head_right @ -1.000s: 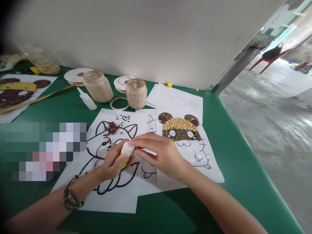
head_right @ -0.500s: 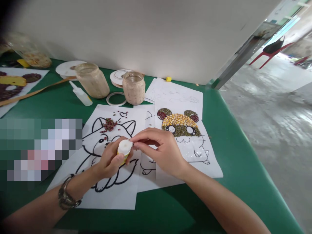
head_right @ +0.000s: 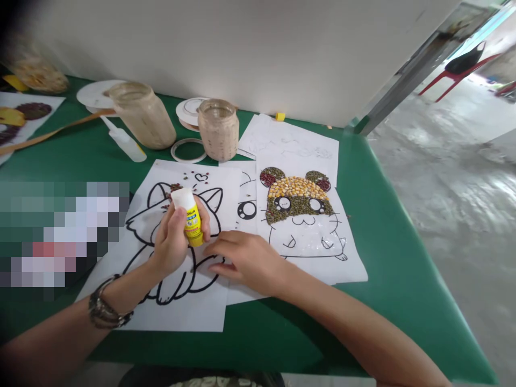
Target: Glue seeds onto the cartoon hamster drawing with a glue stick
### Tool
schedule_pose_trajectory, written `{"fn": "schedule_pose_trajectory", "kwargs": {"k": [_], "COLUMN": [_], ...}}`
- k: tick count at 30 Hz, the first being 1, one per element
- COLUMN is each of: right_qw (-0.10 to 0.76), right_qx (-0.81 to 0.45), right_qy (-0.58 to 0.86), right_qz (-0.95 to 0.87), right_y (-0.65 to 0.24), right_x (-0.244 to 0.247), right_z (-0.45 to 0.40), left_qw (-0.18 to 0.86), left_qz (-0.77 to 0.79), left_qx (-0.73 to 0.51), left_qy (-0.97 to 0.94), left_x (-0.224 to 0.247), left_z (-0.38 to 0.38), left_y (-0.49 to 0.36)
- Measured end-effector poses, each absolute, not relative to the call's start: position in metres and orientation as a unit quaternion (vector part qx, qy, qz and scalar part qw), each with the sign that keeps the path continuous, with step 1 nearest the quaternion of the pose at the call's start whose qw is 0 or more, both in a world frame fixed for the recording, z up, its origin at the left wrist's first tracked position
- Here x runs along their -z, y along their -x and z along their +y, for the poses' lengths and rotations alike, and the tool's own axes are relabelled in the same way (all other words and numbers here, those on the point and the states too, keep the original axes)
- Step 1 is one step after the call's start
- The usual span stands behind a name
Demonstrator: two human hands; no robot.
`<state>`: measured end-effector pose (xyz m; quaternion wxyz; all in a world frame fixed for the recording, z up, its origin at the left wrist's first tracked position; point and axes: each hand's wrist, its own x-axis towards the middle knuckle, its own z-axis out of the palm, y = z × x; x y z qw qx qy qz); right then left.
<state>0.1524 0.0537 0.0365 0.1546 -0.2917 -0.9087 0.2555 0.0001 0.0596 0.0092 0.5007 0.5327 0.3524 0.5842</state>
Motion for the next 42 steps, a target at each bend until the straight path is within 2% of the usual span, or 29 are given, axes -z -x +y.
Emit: {"fn": "schedule_pose_trajectory", "kwargs": {"k": [10,19,23,26,29,32,37,42], "right_qw": [0.199,0.234,0.217,0.219,0.267,0.330,0.428,0.451], "right_qx": [-0.079,-0.053,-0.072,-0.160,-0.289,-0.360,-0.353,-0.340], "right_qy": [0.220,0.219,0.207,0.177,0.195,0.255,0.316,0.383], "right_qz": [-0.952,-0.946,-0.951,-0.946,-0.899,-0.835,-0.770,-0.731], "right_y": [-0.115,-0.106,-0.109,-0.116,-0.127,-0.138,-0.156,-0.164], "right_x": [0.000,0.009,0.005,-0.006,-0.022,-0.040,-0.066,-0.072], "right_z": [0.027,0.026,0.028,0.034,0.043,0.052,0.059,0.060], "left_qw": [0.501,0.505,0.505,0.505,0.505,0.491,0.453,0.409], "left_qz": [0.346,0.330,0.336,0.328,0.326,0.323,0.376,0.412], "left_qx": [-0.592,-0.610,-0.614,-0.616,-0.619,-0.613,-0.538,-0.397], "left_qy": [-0.528,-0.514,-0.505,-0.508,-0.505,-0.528,-0.604,-0.711], "left_x": [-0.007,-0.007,-0.006,-0.006,-0.005,-0.003,-0.003,-0.011], "left_z": [0.058,0.063,0.062,0.061,0.063,0.066,0.064,0.054], "left_y": [-0.002,0.000,-0.001,0.000,0.000,0.002,0.000,-0.003]}}
